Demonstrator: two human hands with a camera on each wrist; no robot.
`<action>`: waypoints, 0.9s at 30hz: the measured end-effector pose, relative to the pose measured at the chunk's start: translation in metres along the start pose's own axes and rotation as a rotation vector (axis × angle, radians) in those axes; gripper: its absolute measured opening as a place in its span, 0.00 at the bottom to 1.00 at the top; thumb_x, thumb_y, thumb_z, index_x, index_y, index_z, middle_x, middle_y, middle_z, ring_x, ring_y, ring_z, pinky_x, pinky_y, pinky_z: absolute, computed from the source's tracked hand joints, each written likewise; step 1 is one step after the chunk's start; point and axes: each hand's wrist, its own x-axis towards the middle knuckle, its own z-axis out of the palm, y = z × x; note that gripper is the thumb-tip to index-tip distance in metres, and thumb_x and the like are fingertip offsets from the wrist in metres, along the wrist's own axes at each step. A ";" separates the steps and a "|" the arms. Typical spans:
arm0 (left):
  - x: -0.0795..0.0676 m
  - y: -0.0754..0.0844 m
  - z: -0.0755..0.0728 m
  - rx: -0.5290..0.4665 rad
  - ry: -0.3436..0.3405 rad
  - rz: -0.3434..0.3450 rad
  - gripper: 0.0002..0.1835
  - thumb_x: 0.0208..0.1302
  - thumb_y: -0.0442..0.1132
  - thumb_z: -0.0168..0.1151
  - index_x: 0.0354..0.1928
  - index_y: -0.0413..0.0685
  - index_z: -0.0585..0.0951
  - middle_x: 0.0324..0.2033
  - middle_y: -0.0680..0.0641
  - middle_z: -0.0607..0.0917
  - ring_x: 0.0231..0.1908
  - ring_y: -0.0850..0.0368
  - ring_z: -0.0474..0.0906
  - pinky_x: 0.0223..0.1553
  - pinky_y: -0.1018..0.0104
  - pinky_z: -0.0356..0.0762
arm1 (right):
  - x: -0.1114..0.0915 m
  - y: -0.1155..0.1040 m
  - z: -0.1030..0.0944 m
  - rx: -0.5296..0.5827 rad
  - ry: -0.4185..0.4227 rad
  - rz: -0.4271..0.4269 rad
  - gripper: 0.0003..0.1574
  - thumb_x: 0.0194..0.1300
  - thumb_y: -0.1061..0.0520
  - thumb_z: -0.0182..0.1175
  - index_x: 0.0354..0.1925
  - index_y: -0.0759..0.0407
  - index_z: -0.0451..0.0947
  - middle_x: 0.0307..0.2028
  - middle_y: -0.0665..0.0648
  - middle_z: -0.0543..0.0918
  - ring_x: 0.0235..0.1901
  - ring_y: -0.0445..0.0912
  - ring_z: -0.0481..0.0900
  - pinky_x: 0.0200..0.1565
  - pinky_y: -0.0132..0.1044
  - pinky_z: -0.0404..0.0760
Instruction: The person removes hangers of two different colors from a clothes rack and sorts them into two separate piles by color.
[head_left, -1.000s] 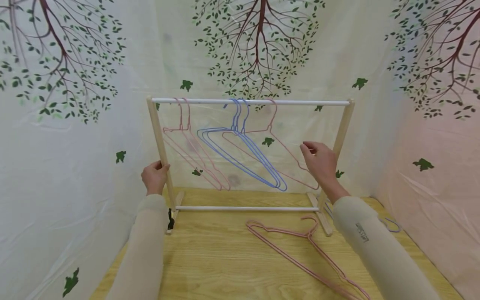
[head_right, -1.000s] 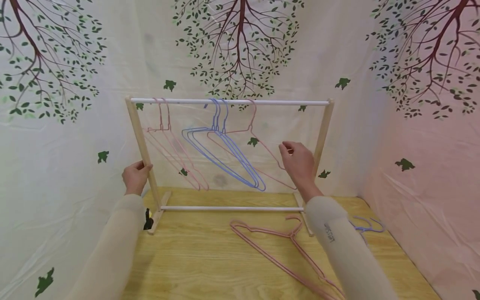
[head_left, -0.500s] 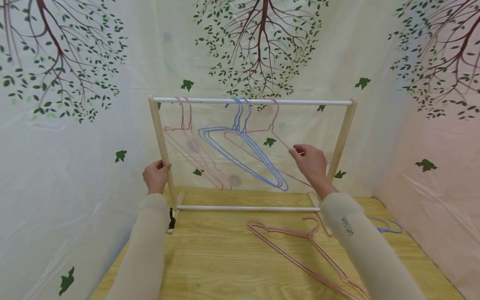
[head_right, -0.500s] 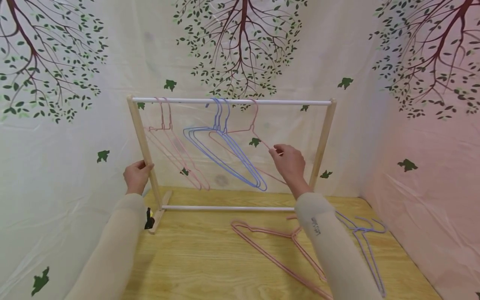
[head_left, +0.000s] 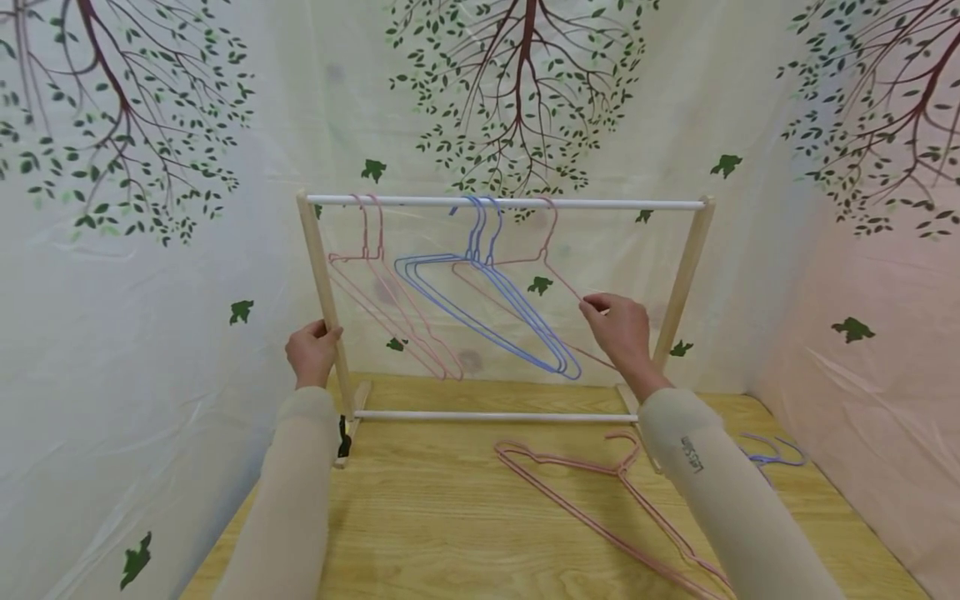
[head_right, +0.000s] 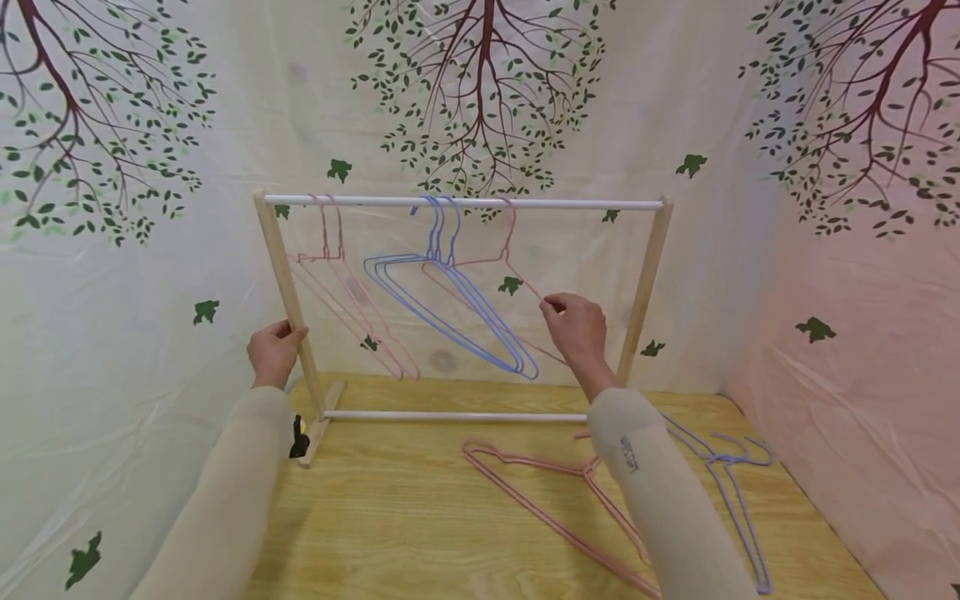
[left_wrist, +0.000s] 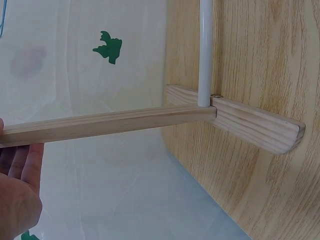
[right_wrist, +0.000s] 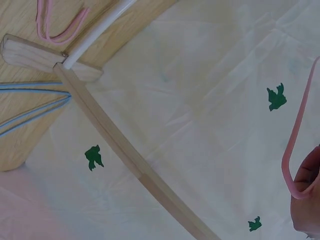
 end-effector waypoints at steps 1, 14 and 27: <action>-0.001 0.000 0.000 -0.001 0.000 -0.001 0.18 0.69 0.37 0.62 0.57 0.36 0.82 0.51 0.35 0.84 0.49 0.42 0.80 0.52 0.52 0.77 | -0.001 0.000 0.000 0.005 0.001 0.002 0.17 0.69 0.52 0.63 0.47 0.63 0.87 0.38 0.61 0.88 0.36 0.55 0.83 0.41 0.47 0.77; -0.011 0.005 -0.004 0.003 -0.001 -0.012 0.18 0.69 0.38 0.62 0.57 0.37 0.82 0.51 0.36 0.84 0.49 0.42 0.81 0.52 0.51 0.78 | -0.001 -0.005 -0.006 0.037 0.151 -0.082 0.12 0.66 0.58 0.65 0.41 0.66 0.88 0.34 0.63 0.88 0.33 0.56 0.85 0.39 0.50 0.77; -0.029 0.011 -0.012 0.017 0.029 0.006 0.18 0.69 0.37 0.63 0.57 0.35 0.82 0.51 0.35 0.84 0.50 0.41 0.81 0.53 0.51 0.77 | -0.008 0.013 -0.028 0.075 0.214 -0.083 0.13 0.66 0.56 0.65 0.41 0.64 0.88 0.36 0.62 0.88 0.32 0.55 0.84 0.35 0.43 0.77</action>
